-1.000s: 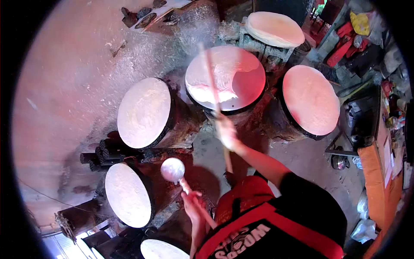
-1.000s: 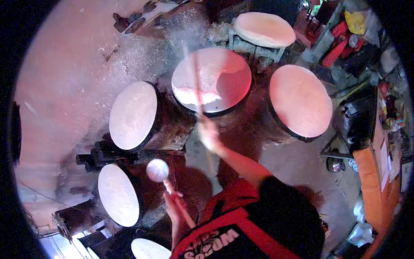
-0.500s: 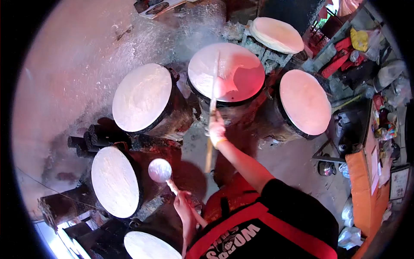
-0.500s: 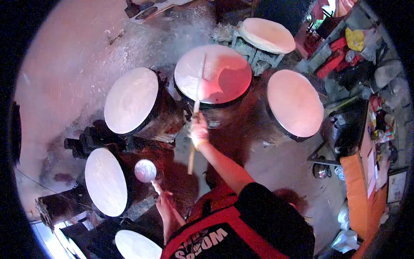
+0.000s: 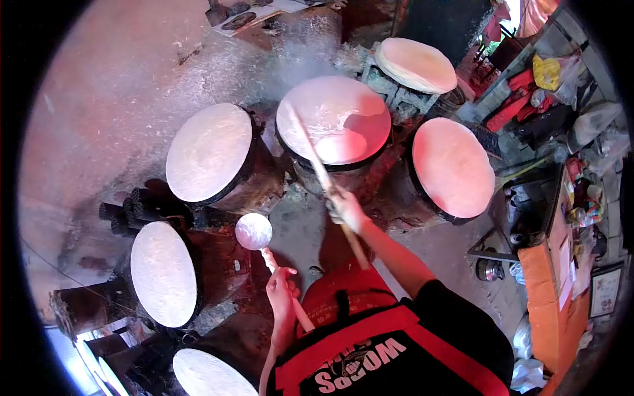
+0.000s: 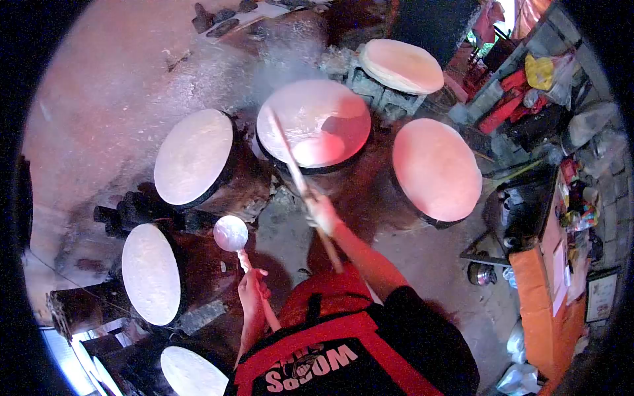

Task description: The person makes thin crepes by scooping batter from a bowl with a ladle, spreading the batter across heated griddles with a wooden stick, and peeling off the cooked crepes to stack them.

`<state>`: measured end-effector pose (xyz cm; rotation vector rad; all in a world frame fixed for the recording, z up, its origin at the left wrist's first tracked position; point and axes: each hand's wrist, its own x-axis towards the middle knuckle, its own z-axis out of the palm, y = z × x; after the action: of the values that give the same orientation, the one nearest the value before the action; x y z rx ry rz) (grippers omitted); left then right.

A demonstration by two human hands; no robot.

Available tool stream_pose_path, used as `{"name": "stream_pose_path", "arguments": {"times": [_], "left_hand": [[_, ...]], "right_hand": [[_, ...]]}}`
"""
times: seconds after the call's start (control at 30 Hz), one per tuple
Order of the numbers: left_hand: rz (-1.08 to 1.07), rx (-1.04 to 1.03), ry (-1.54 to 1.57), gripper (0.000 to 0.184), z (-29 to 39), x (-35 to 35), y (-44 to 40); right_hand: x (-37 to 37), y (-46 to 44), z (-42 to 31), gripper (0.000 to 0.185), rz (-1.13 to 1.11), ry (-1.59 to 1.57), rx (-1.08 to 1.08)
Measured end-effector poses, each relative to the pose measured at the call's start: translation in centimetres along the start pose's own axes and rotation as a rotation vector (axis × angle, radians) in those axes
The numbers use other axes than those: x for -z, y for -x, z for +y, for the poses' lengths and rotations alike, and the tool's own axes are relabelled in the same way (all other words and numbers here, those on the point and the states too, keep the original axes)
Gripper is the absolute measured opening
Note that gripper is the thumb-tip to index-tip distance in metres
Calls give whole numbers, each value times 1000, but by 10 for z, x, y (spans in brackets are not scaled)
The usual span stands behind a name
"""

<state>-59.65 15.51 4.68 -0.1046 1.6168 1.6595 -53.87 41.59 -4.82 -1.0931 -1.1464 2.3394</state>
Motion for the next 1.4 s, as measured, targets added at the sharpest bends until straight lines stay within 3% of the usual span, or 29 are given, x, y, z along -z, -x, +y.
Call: {"name": "stream_pose_path", "arguments": {"times": [0.03,0.1,0.17,0.23,0.33,0.43,0.5,0.6,0.7,0.8,0.83,0.9,0.93,1.03,1.1,1.2,1.23,1.3,1.33,1.4], "left_hand": [[0,-8,-4,27,-2,-5,-2],[1,-21,-17,26,-9,-15,-4],[18,-29,-22,25,-12,-28,-3],[39,-32,-17,25,-15,-44,-5],[41,-38,0,25,-21,-71,-8],[29,-20,-11,28,-23,-93,-14],[52,-21,38,32,-18,-115,-10],[44,-19,71,39,-27,-133,-8],[137,-39,42,45,-20,-160,1],[300,-101,53,45,-7,-192,11],[351,-128,66,44,-4,-197,11],[116,-47,66,37,-3,-175,-1],[-2,-5,69,34,-1,-166,-6],[-22,-13,102,24,11,-160,-11],[-9,-33,116,14,15,-163,-17],[-108,54,149,9,22,-162,-26],[-149,80,172,9,26,-164,-26],[-228,142,215,10,31,-165,-24],[-244,143,200,9,30,-164,-25],[-260,184,196,9,33,-163,-26]], "right_hand": [[25,16,-10,21,-14,-28,-24],[63,38,-33,20,171,67,-85],[103,40,-49,18,117,35,-61],[116,26,-64,22,163,79,-32],[97,9,-62,17,81,-145,35],[112,20,-64,22,-237,182,-59],[145,26,-81,34,-72,252,-81],[199,-6,-107,39,49,353,92],[183,-42,-155,36,152,287,176],[173,-103,-143,42,334,853,413],[167,-108,-138,44,257,903,405],[154,-88,-130,39,74,1001,555],[146,-58,-145,40,-23,905,536],[172,-41,-125,38,208,593,776],[170,-32,-101,37,250,144,475],[138,-29,-78,36,250,283,434],[132,-22,-84,35,159,311,252],[130,1,-116,33,83,373,166],[144,-7,-106,34,179,286,318],[147,-3,-103,33,422,267,383]]}}
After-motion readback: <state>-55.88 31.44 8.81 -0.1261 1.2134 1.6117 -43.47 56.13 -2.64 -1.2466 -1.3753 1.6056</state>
